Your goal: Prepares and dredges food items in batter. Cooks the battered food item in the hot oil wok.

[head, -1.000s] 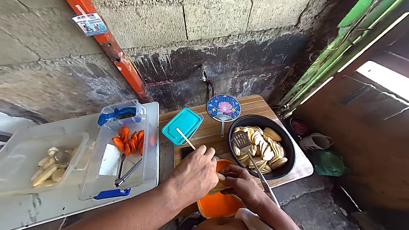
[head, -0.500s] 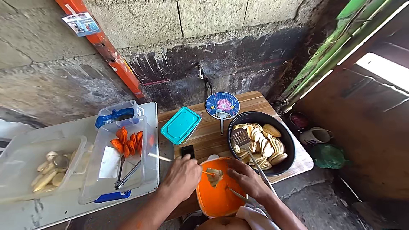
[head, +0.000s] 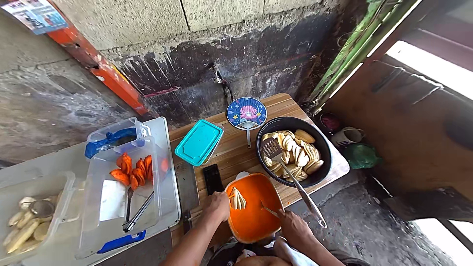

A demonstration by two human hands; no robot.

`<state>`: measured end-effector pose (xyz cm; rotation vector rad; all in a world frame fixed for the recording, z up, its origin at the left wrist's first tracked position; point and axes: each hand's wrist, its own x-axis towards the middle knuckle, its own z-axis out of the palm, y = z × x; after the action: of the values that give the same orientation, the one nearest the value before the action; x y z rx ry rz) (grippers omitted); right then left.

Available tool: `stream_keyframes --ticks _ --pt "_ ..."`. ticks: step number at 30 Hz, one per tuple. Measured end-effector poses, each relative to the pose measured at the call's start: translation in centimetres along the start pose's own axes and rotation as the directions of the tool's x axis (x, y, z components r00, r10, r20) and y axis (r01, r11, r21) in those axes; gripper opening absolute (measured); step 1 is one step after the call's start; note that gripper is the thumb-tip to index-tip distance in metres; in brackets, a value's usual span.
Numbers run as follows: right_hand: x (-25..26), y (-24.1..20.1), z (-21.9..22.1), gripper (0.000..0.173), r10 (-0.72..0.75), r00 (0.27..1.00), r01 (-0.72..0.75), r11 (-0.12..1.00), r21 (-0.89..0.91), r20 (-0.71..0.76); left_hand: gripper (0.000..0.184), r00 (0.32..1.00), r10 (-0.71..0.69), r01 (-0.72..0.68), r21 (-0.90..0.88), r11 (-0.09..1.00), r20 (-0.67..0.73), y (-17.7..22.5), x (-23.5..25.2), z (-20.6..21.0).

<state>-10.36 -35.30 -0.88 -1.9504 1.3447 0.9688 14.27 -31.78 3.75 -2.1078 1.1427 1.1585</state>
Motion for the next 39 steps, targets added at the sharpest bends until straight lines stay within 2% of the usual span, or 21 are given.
stream_keyframes --ticks 4,9,15,20,22,25,29,31,35,39 --pt "-2.6 0.0 -1.9 0.039 0.139 0.990 -0.138 0.988 0.064 -0.005 0.029 1.000 0.003 -0.003 0.125 0.992 -0.007 -1.9 -1.1 -1.3" --pt "-2.1 -0.3 -2.1 0.039 0.275 0.955 -0.255 0.953 0.165 -0.112 0.026 0.997 0.065 -0.062 0.044 0.997 -0.046 -3.2 1.0 0.6" --pt "-2.5 -2.7 -2.7 0.038 0.115 0.982 -0.068 0.957 0.283 -0.153 0.027 0.995 0.085 -0.086 -0.017 0.996 -0.054 -2.9 0.5 2.0" --pt "-2.0 -3.7 -3.4 0.038 0.288 0.942 -0.265 0.953 0.146 -0.169 0.032 0.993 0.100 -0.105 -0.090 0.990 -0.055 -3.6 0.3 2.6" --pt "-1.6 -4.0 -3.4 0.039 0.251 0.955 -0.228 0.962 0.150 -0.160 0.034 0.993 0.104 -0.111 -0.136 0.984 -0.053 -4.0 0.3 2.8" --pt "-2.2 -4.9 -3.8 0.039 0.122 0.974 -0.089 0.981 0.170 -0.189 0.037 0.993 0.108 -0.116 -0.170 0.979 -0.055 -4.8 0.7 3.3" --pt "-1.3 -4.9 -4.7 0.041 0.222 0.953 -0.199 0.972 0.127 -0.207 0.038 0.989 0.121 -0.133 -0.163 0.978 -0.083 -5.1 0.5 3.6" --pt "-0.6 -4.9 -5.0 0.038 0.219 0.958 -0.202 0.974 0.107 -0.186 0.037 0.988 0.131 -0.142 -0.168 0.975 -0.076 -4.9 0.1 3.3" --pt "-0.7 -5.3 -5.8 0.039 0.049 0.979 -0.029 0.995 0.100 -0.200 0.036 0.991 0.125 -0.132 -0.189 0.973 -0.046 -4.7 0.1 3.3" --pt "-0.2 -4.2 -6.2 0.037 0.174 0.964 -0.164 0.984 0.070 -0.203 0.035 0.989 0.130 -0.142 -0.236 0.961 -0.065 -5.1 0.6 3.9"
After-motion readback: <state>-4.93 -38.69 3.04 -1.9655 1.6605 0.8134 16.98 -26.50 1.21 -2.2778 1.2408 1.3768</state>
